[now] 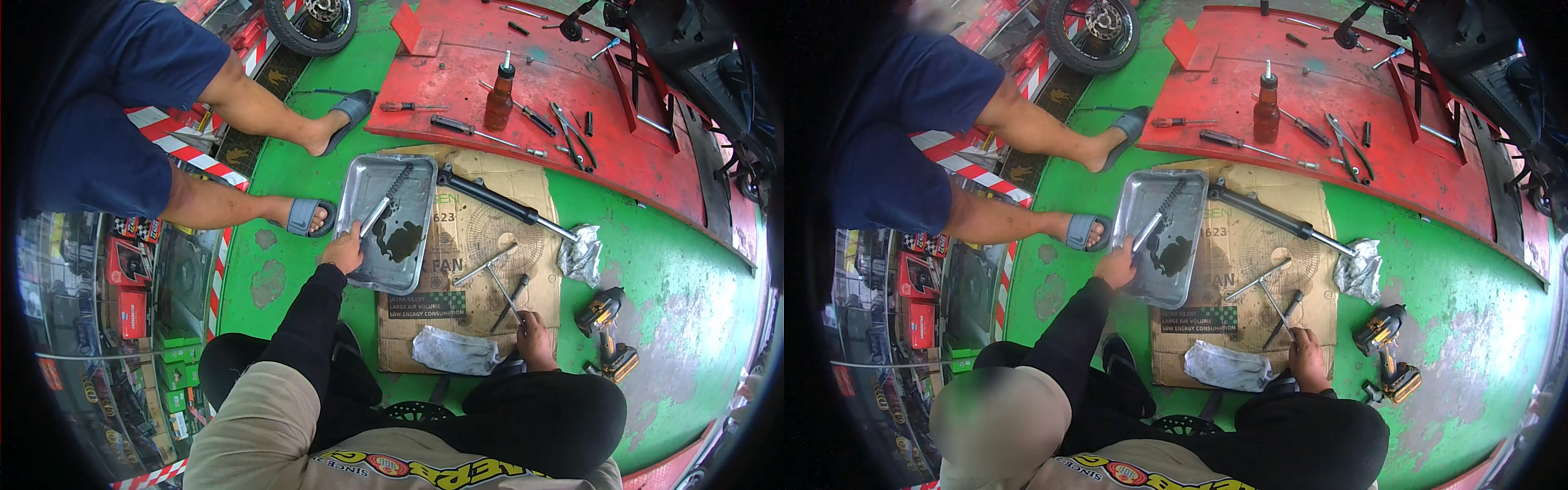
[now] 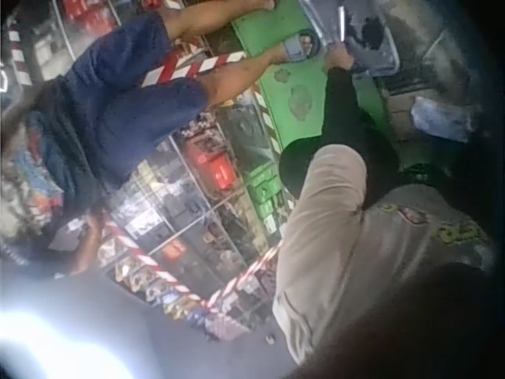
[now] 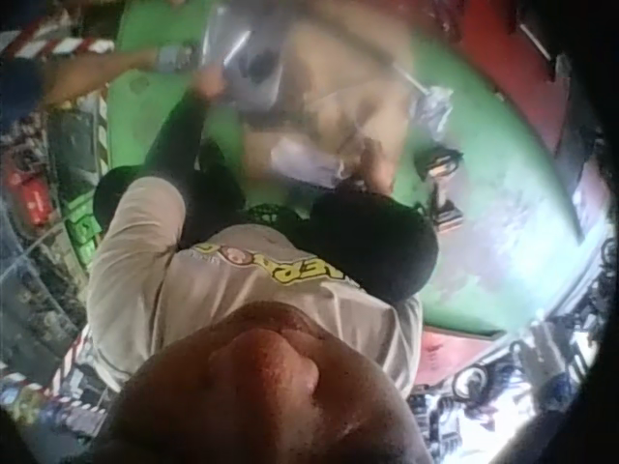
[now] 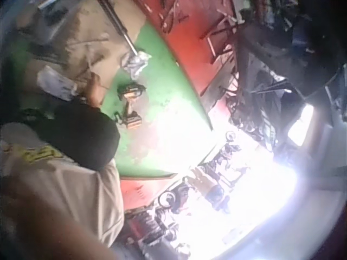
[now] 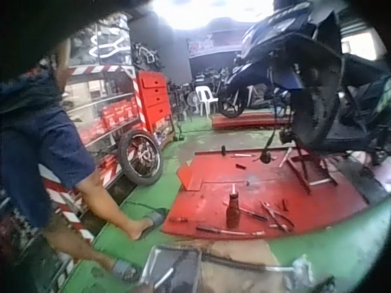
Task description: Disassembling and cleaning motorcycle shock absorbers.
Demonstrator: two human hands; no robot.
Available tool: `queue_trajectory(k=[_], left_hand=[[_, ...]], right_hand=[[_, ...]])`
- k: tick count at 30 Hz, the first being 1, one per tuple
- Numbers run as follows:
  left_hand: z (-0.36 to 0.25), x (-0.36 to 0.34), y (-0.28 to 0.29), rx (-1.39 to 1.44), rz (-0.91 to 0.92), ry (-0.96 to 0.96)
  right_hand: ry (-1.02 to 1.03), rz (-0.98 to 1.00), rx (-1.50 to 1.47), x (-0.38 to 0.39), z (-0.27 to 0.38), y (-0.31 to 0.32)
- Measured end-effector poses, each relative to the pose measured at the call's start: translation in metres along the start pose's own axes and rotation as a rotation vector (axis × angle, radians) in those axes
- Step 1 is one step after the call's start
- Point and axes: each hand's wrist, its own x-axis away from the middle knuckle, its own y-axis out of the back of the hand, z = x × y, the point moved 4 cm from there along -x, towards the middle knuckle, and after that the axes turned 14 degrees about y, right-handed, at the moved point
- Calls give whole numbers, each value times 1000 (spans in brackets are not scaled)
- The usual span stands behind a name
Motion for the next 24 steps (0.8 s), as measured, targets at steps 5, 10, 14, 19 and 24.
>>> queue_trajectory(k=[5, 10, 14, 19, 24], left_hand=[[8, 1, -1, 7, -27, 8], [2, 5, 2, 20, -26, 19], [3, 7, 3, 11, -49, -3], [10, 12, 8, 61, -55, 12], [12, 18, 19, 71, -6, 20]], right_hand=[[76, -13, 23, 0, -1, -6], [71, -52, 54, 2, -4, 1], [28, -56, 176, 10, -4, 6], [45, -110, 192, 17, -5, 11], [41, -125, 205, 22, -8, 20]])
